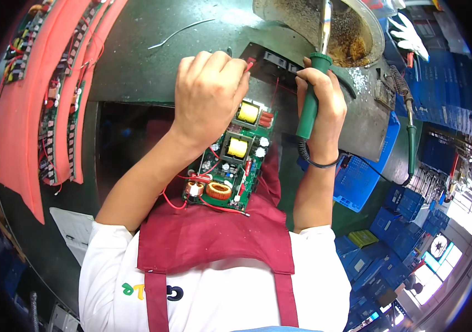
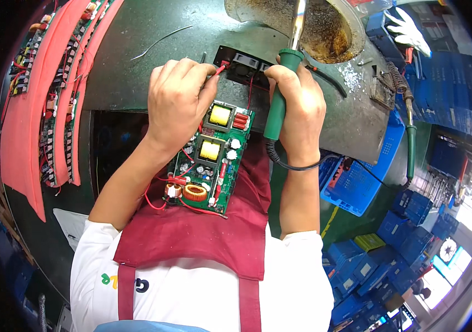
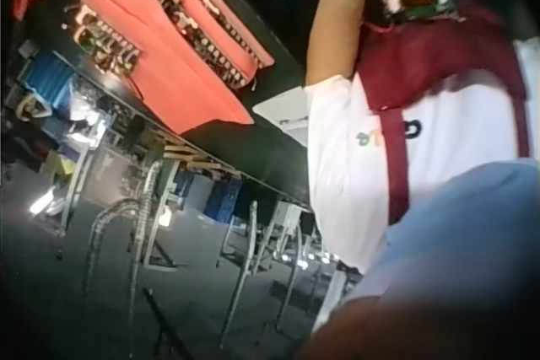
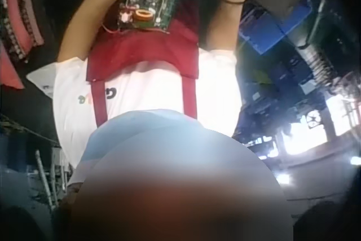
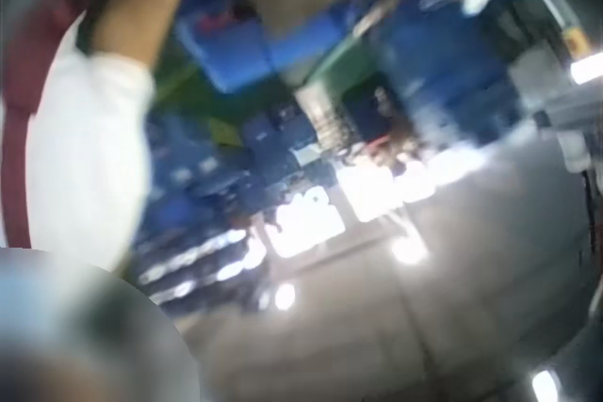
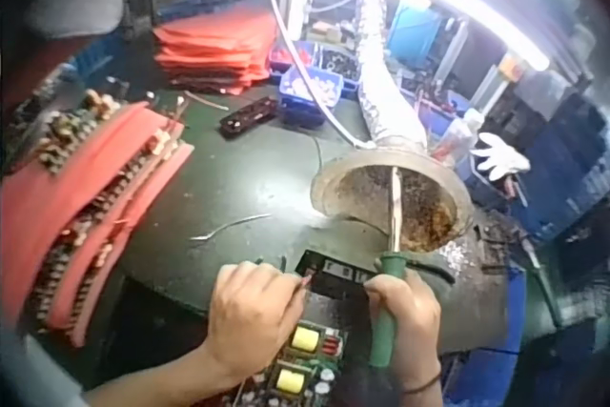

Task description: Soldering electronic components and wires onto circuit boards at a factory assembly station.

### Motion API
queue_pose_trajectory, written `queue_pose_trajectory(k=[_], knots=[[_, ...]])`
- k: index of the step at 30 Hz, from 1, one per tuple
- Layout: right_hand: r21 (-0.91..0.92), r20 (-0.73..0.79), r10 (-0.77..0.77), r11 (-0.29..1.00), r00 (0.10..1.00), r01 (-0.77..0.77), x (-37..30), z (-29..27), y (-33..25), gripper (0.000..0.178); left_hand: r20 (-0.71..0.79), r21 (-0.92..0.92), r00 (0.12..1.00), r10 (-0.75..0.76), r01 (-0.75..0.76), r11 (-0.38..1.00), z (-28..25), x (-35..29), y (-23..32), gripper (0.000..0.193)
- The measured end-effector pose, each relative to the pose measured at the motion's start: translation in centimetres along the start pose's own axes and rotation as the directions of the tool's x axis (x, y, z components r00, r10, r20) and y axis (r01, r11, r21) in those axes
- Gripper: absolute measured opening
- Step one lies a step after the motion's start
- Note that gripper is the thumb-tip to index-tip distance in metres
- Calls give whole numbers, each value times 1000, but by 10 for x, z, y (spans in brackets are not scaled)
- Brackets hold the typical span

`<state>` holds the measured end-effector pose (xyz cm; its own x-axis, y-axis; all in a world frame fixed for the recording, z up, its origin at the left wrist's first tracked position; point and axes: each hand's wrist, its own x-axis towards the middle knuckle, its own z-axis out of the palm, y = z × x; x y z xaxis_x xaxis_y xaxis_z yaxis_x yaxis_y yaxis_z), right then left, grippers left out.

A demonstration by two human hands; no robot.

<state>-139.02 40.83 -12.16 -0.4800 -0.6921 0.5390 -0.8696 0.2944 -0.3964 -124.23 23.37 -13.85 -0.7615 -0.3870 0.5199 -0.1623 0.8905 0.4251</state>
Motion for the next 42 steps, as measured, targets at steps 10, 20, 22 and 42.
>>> queue_pose_trajectory(k=[10, 20, 22, 42], knots=[[410, -478, 229, 912, 848, -16, 3, -48, -36, 43, -69, -15, 998, 14, -15, 1000, 3, -3, -9, 13], [424, -344, 396, 875, 851, -235, 64, -64, -83, 49, -65, -55, 998, 7, -10, 998, 5, -8, -10, 13], [461, -274, 365, 862, 890, -212, 69, -57, -86, 41, -61, -56, 998, 7, -11, 998, 5, -8, -9, 14], [509, 75, 361, 788, 930, -347, 99, -33, -115, 22, -65, -53, 998, 3, -7, 999, 7, -8, -9, 12]])
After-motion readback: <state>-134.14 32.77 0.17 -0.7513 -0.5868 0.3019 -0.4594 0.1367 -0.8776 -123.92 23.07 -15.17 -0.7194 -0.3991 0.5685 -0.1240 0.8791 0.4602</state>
